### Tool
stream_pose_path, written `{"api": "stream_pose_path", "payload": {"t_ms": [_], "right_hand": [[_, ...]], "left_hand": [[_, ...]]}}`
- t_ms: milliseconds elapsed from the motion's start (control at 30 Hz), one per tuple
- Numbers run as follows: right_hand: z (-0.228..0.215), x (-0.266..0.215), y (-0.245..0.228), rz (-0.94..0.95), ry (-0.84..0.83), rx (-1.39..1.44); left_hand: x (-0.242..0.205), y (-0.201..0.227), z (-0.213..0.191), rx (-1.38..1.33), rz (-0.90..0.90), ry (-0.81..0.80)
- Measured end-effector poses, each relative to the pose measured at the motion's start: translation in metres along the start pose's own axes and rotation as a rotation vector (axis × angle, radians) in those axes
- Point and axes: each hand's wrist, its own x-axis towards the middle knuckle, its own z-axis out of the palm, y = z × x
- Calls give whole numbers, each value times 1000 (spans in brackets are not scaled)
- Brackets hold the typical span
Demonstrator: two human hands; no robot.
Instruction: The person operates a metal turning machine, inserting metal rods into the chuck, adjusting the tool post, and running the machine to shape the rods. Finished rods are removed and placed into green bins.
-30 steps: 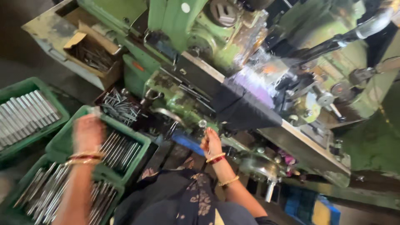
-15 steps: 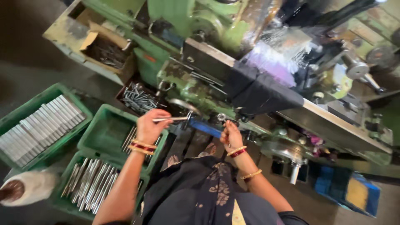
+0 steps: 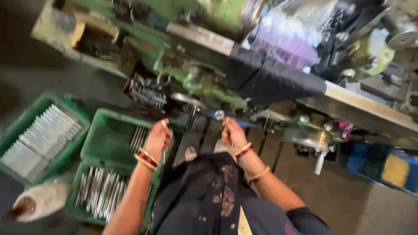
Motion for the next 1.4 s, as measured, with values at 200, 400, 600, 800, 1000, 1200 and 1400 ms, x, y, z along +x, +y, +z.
{"api": "stream_pose_path", "payload": {"t_ms": [200, 400, 600, 800, 1000, 1200, 1400], "right_hand": [[12, 6, 0, 108, -98, 13], [47, -3, -24, 156, -195, 56], [63, -10, -39, 124, -193, 18], [67, 4, -20, 40, -227, 1], [71, 21, -24, -21, -364, -7], [74, 9, -33, -955, -13, -930], [66, 21, -14, -1138, -96, -833]], "left_hand": [[7, 11, 59, 284, 354, -227], [-19, 67, 114, 452, 452, -289], [-27, 85, 132, 21, 290, -358], [-35, 94, 126, -174, 113, -336], [-22, 101, 136, -319, 46, -344], [-8, 77, 116, -547, -51, -421], [-14, 79, 109, -470, -18, -410]]}}
